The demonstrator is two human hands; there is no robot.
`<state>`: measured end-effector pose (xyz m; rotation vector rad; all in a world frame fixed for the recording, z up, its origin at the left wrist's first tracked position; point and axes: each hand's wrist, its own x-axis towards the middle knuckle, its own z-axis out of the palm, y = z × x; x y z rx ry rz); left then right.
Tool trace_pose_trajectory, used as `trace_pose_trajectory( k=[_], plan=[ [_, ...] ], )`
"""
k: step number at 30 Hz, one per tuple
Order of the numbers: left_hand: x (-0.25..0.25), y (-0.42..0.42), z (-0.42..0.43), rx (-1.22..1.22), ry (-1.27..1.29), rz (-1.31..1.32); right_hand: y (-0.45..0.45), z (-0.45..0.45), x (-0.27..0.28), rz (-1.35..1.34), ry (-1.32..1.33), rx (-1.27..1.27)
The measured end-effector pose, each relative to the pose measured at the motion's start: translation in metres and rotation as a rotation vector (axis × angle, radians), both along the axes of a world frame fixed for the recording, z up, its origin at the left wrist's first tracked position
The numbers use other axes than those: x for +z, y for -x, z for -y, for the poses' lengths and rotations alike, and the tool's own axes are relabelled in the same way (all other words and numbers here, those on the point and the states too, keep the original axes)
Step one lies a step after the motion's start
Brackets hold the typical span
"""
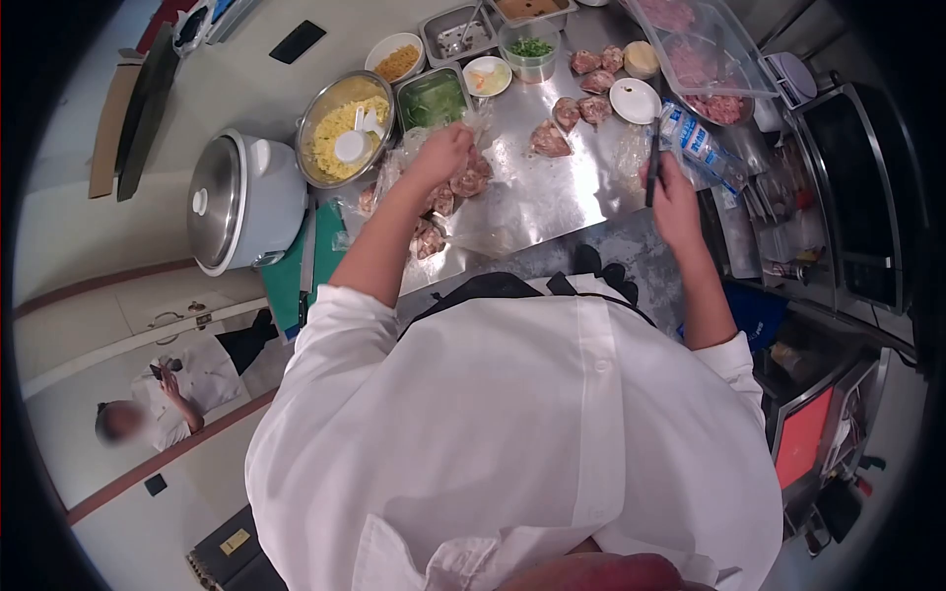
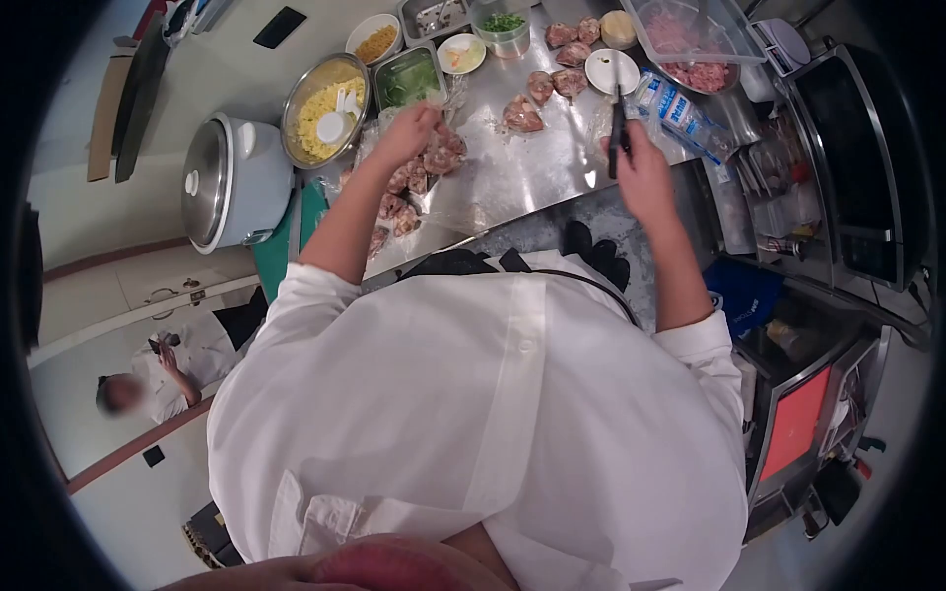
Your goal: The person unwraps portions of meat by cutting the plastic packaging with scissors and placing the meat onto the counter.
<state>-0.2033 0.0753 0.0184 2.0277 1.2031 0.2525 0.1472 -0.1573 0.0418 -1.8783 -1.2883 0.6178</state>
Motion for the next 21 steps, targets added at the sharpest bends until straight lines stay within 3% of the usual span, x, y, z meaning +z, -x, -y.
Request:
trace_pose_trajectory(
  k=[1, 3, 4, 6, 9, 13, 18, 21],
  plan=[
    [0.016, 0.001, 0.007, -0.002, -0.002, -0.001, 0.007, -0.002, 0.008, 0.041, 0.106, 0.068],
    [0.050, 0.004, 0.023, 0.163, 0.244, 0.218, 0.024, -0.007, 0.033, 0.080, 0.133, 0.131],
    [0.058, 0.004, 0.022, 0.157, 0.243, 0.216, 0.033, -0.010, 0.049, 0.172, 0.204, 0.251],
    [0.073, 0.003, 0.023, 0.128, 0.362, 0.460, 0.044, -0.014, 0.055, 0.343, 0.226, 0.426],
    [0.110, -0.017, 0.024, 0.059, 0.278, 0.430, 0.057, -0.027, 0.050, 0.531, 0.068, 0.467],
    [0.147, -0.050, 0.019, -0.072, 0.226, 0.424, 0.067, -0.049, 0.073, 0.650, 0.070, 0.395],
    [0.172, -0.096, 0.008, -0.220, 0.019, 0.247, 0.051, -0.064, 0.090, 0.655, 0.007, 0.349],
    [0.177, -0.121, 0.005, -0.233, -0.063, 0.098, 0.037, -0.067, 0.098, 0.613, 0.119, 0.328]
  ],
)
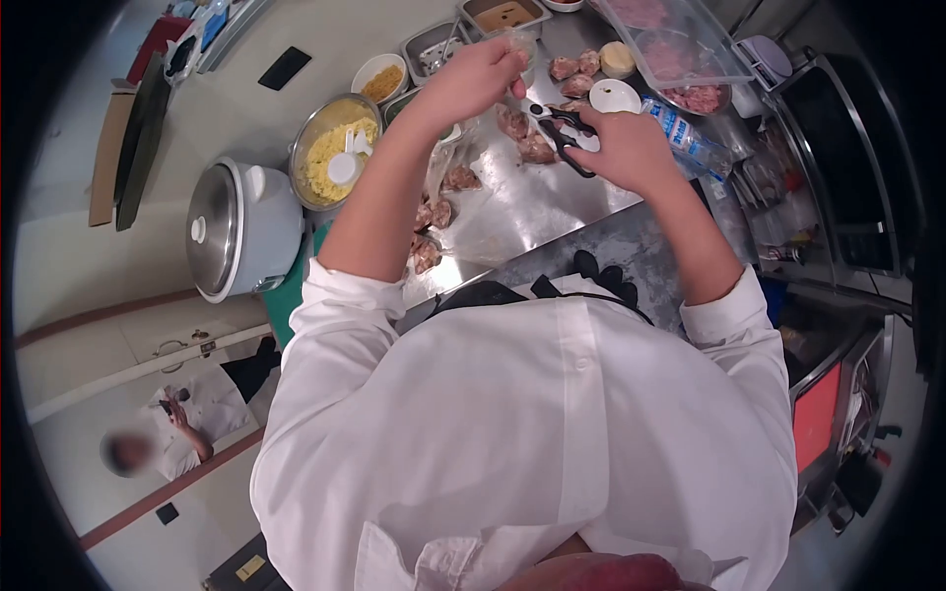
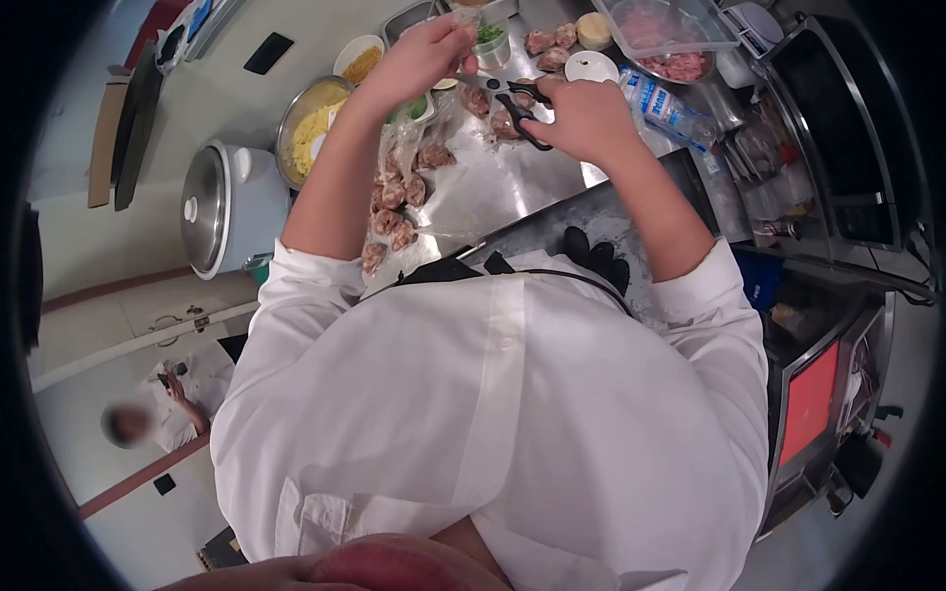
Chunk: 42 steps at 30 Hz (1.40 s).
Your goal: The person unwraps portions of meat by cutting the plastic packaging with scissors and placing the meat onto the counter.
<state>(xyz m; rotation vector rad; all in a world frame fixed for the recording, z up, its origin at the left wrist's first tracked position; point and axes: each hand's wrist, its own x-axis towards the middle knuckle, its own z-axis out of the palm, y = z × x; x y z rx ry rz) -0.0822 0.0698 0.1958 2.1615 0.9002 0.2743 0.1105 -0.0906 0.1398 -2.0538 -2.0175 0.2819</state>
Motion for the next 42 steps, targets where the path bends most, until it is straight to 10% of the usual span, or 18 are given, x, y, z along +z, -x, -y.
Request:
trace_pose_trajectory(
  k=[8, 13, 17, 21, 23, 28, 30, 32, 36, 42],
  plan=[
    [-0.070, -0.089, -0.051, -0.115, -0.192, -0.078, -0.048, -0.019, -0.023, 0.045, 0.057, -0.092],
    [-0.105, -0.118, -0.064, 0.111, 0.340, 0.175, -0.069, -0.016, -0.047, 0.077, 0.137, -0.212],
    [-0.096, -0.111, -0.004, 0.222, -0.067, 0.340, -0.089, 0.016, -0.071, 0.047, 0.066, -0.484],
    [-0.163, -0.107, 0.074, -0.219, -0.361, 0.182, -0.096, 0.052, -0.069, -0.136, 0.164, -0.631],
    [-0.204, -0.105, 0.105, -0.181, -0.054, 0.136, -0.090, 0.071, -0.067, -0.340, 0.171, -0.635],
    [-0.231, -0.081, 0.108, 0.035, -0.228, 0.251, -0.060, 0.096, -0.102, -0.526, 0.159, -0.660],
    [-0.195, -0.050, 0.072, -0.333, -0.225, -0.324, -0.056, 0.104, -0.147, -0.620, 0.017, -0.471],
    [-0.174, -0.016, 0.057, -0.119, -0.552, -0.456, -0.045, 0.103, -0.163, -0.653, 0.062, -0.428],
    [-0.194, 0.058, 0.027, 0.104, -0.432, -0.861, -0.029, 0.098, -0.185, -0.703, 0.061, -0.426],
    [-0.171, 0.087, 0.029, 0.090, -0.226, -0.777, -0.019, 0.087, -0.182, -0.732, 0.015, -0.418]
  ],
)
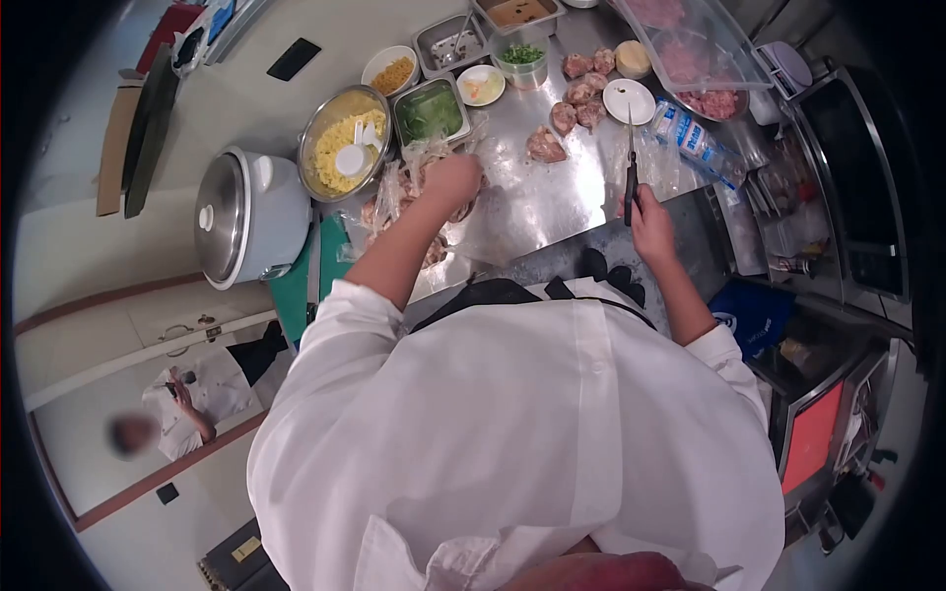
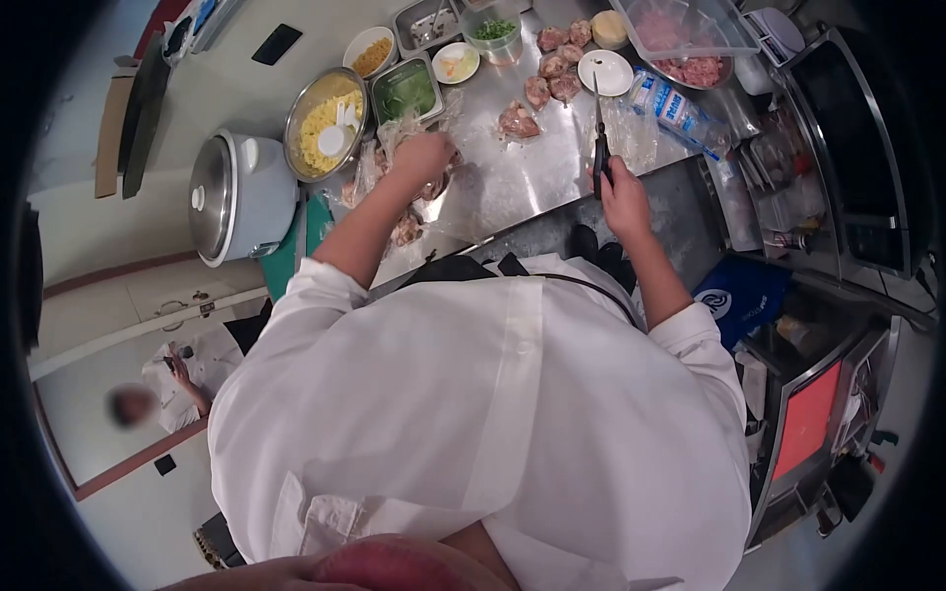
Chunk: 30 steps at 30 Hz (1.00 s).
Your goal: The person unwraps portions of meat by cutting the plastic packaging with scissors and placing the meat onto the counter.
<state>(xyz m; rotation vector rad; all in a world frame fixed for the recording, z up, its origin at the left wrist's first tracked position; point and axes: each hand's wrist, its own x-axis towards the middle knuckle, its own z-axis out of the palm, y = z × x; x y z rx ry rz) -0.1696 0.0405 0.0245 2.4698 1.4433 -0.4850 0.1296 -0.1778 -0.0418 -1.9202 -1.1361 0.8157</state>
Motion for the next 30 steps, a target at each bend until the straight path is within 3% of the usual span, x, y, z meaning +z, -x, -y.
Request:
trace_pose_trajectory(
  k=[2, 4, 6, 7, 11, 17, 23, 30],
  plan=[
    [0.010, 0.013, -0.006, -0.005, -0.032, 0.111, -0.003, -0.007, -0.007, -0.100, -0.066, 0.027],
    [0.017, 0.028, -0.010, -0.006, -0.060, 0.216, 0.003, -0.016, 0.053, -0.001, 0.040, 0.171],
    [0.025, 0.032, -0.019, 0.363, 0.368, 0.621, 0.005, -0.028, 0.107, 0.107, 0.136, 0.308],
    [0.036, 0.028, -0.021, 0.404, 0.452, 0.664, 0.005, -0.032, 0.123, 0.217, 0.169, 0.364],
    [0.082, -0.006, -0.019, 0.252, 0.506, 0.784, -0.006, -0.048, 0.147, 0.439, 0.144, 0.455],
    [0.132, -0.070, -0.022, -0.082, 0.254, 0.794, -0.015, -0.075, 0.183, 0.694, 0.095, 0.459],
    [0.152, -0.118, -0.037, -0.164, 0.187, 0.679, -0.024, -0.090, 0.179, 0.753, 0.102, 0.425],
    [0.121, -0.167, -0.075, -0.219, 0.237, 0.544, -0.034, -0.098, 0.168, 0.710, 0.176, 0.329]
  ],
)
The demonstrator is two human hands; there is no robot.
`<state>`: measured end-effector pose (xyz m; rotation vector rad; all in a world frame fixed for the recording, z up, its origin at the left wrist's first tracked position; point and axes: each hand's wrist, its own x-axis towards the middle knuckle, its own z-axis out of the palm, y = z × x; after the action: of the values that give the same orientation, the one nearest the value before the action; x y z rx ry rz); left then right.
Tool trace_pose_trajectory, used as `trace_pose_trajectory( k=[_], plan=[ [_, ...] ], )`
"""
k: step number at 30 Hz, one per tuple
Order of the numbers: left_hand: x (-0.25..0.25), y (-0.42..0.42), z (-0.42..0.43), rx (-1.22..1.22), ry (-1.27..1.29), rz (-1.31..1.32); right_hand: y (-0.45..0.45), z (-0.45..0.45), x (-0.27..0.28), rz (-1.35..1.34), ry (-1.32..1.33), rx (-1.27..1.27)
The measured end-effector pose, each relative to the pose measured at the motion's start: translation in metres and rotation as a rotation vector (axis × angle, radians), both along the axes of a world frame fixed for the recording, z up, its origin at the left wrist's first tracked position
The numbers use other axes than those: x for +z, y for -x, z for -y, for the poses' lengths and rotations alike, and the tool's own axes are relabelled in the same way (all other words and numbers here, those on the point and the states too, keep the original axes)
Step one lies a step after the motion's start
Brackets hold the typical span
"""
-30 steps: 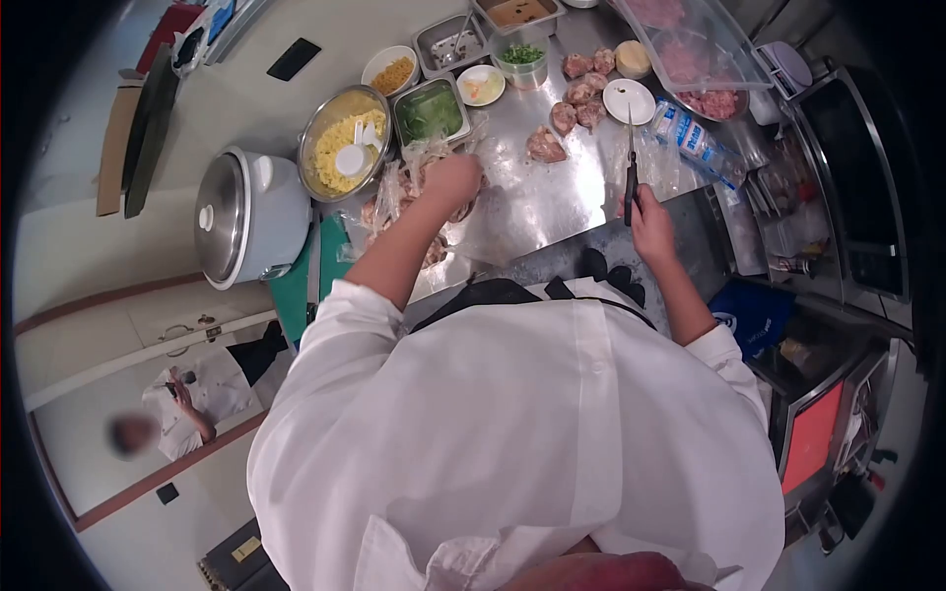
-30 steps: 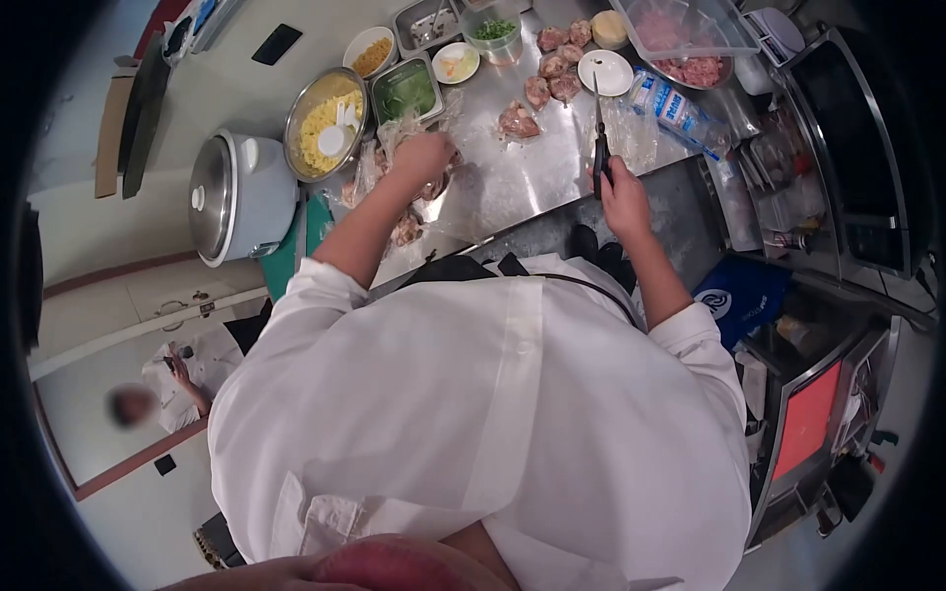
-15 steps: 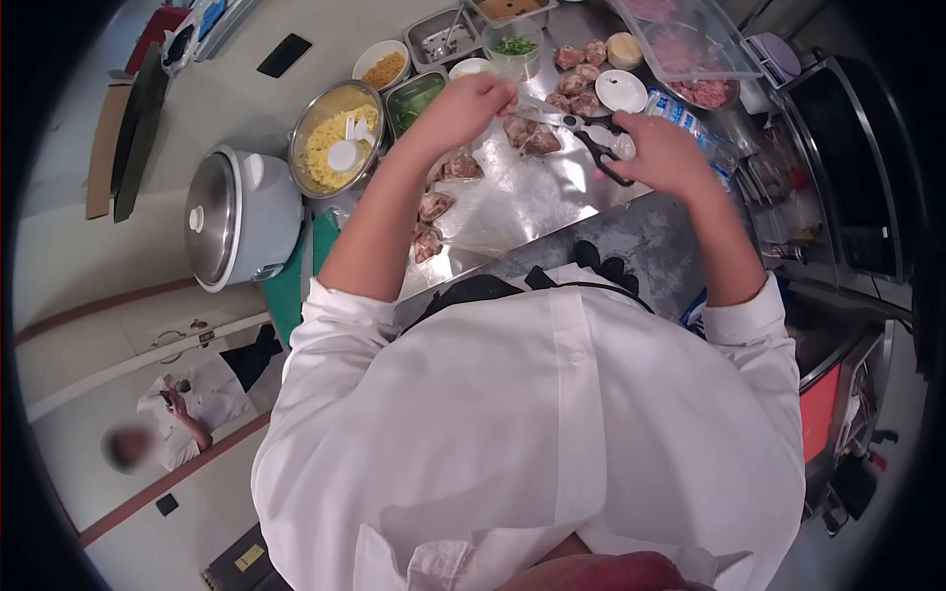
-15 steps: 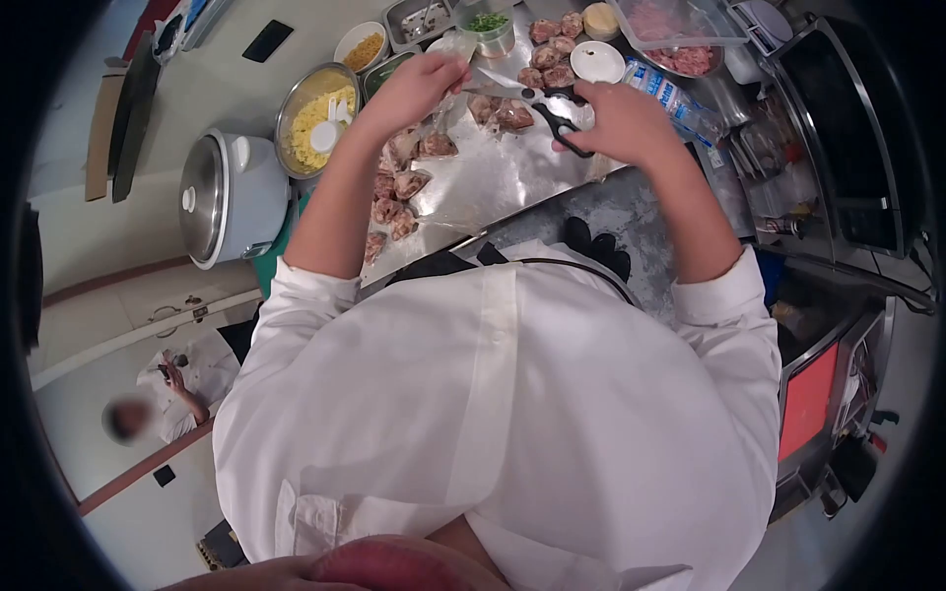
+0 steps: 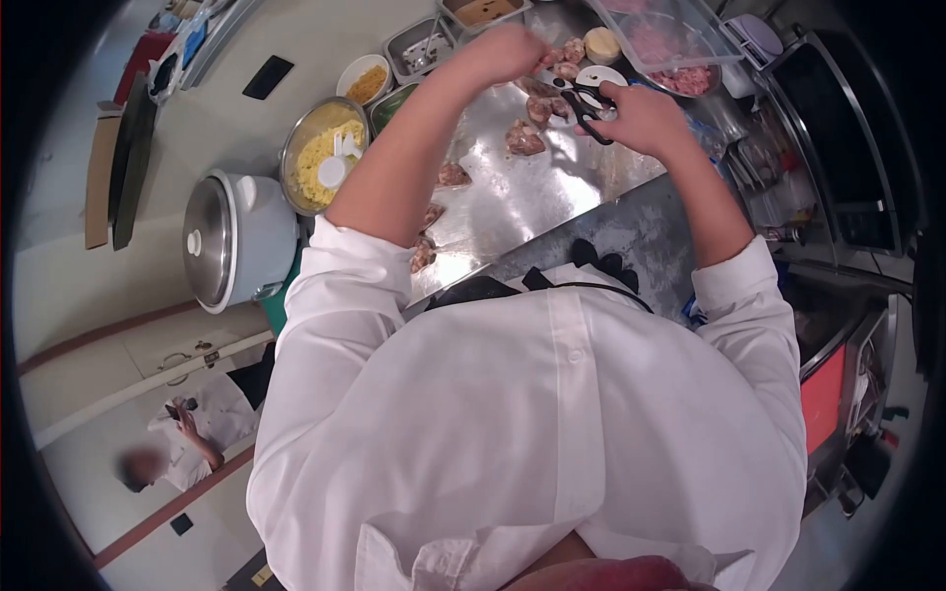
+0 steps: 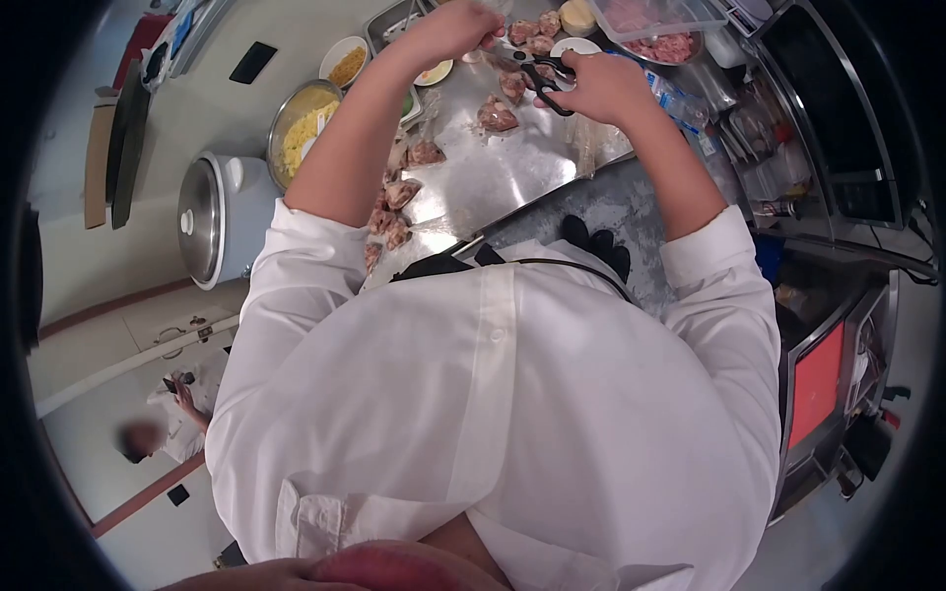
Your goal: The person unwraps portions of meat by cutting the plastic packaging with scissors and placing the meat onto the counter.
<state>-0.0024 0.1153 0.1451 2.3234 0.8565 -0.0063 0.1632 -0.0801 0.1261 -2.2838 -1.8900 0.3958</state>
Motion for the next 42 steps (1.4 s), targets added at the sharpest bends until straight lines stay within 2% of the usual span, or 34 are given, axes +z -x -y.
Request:
trace_pose_trajectory(
  k=[3, 5, 9, 11, 14, 18, 20, 21, 22, 23, 25, 26, 29, 31, 32, 35, 36, 38, 40, 41, 42],
  plan=[
    [-0.020, -0.015, -0.016, -0.068, -0.038, 0.057, -0.004, -0.004, -0.008, -0.019, 0.042, -0.012],
    [-0.029, -0.024, -0.024, -0.091, -0.208, 0.001, -0.004, -0.003, -0.011, -0.027, 0.039, -0.022],
    [-0.026, -0.036, -0.025, -0.089, -0.172, -0.103, -0.007, -0.004, -0.013, -0.037, 0.028, -0.036],
    [-0.028, -0.040, -0.025, 0.024, -0.104, -0.172, -0.009, -0.007, -0.011, -0.037, 0.046, -0.036],
    [-0.034, -0.042, -0.026, 0.048, -0.111, -0.187, -0.010, -0.011, -0.009, -0.030, 0.068, -0.041],
    [-0.075, -0.047, -0.055, 0.004, -0.137, -0.162, -0.018, -0.021, -0.026, 0.054, 0.074, 0.007],
    [-0.111, -0.051, -0.081, -0.413, -0.845, -0.018, -0.020, -0.016, -0.033, 0.081, 0.053, -0.023],
    [-0.101, -0.050, -0.070, -0.415, -0.846, -0.017, -0.022, -0.013, -0.035, 0.104, 0.034, -0.054],
    [-0.083, -0.045, -0.042, -0.048, -0.523, 0.237, -0.026, -0.008, -0.035, 0.104, 0.035, -0.056],
    [-0.065, -0.038, -0.009, 0.315, -0.180, 0.473, -0.030, -0.001, -0.035, 0.066, 0.048, -0.177],
    [-0.052, -0.031, 0.048, 0.306, -0.098, 0.358, -0.047, 0.019, -0.046, -0.045, 0.013, -0.340],
    [-0.073, -0.034, 0.062, 0.214, -0.087, 0.398, -0.047, 0.027, -0.039, -0.045, 0.013, -0.335],
    [-0.177, -0.053, 0.105, 0.032, -0.137, 0.482, -0.039, 0.059, -0.021, -0.177, 0.131, -0.431],
    [-0.168, -0.050, 0.145, 0.105, -0.002, 0.141, -0.041, 0.076, -0.039, -0.277, 0.071, -0.428],
    [-0.161, -0.043, 0.152, 0.121, -0.003, 0.137, -0.038, 0.083, -0.050, -0.280, 0.075, -0.412],
    [-0.119, -0.017, 0.162, -0.089, -0.208, -0.047, -0.025, 0.099, -0.104, -0.479, -0.026, -0.367],
    [-0.123, -0.005, 0.152, -0.082, -0.216, -0.052, -0.021, 0.103, -0.124, -0.496, -0.092, -0.341],
    [-0.140, 0.024, 0.129, -0.012, -0.282, -0.059, -0.007, 0.104, -0.141, -0.451, -0.017, -0.365],
    [-0.114, 0.058, 0.100, 0.076, -0.368, -0.338, 0.003, 0.105, -0.160, -0.448, -0.151, -0.411],
    [-0.127, 0.078, 0.077, 0.281, -0.290, -0.383, 0.006, 0.104, -0.161, -0.494, -0.187, -0.406],
    [-0.139, 0.097, 0.058, 0.301, -0.293, -0.542, 0.009, 0.104, -0.159, -0.496, -0.190, -0.413]
  ],
)
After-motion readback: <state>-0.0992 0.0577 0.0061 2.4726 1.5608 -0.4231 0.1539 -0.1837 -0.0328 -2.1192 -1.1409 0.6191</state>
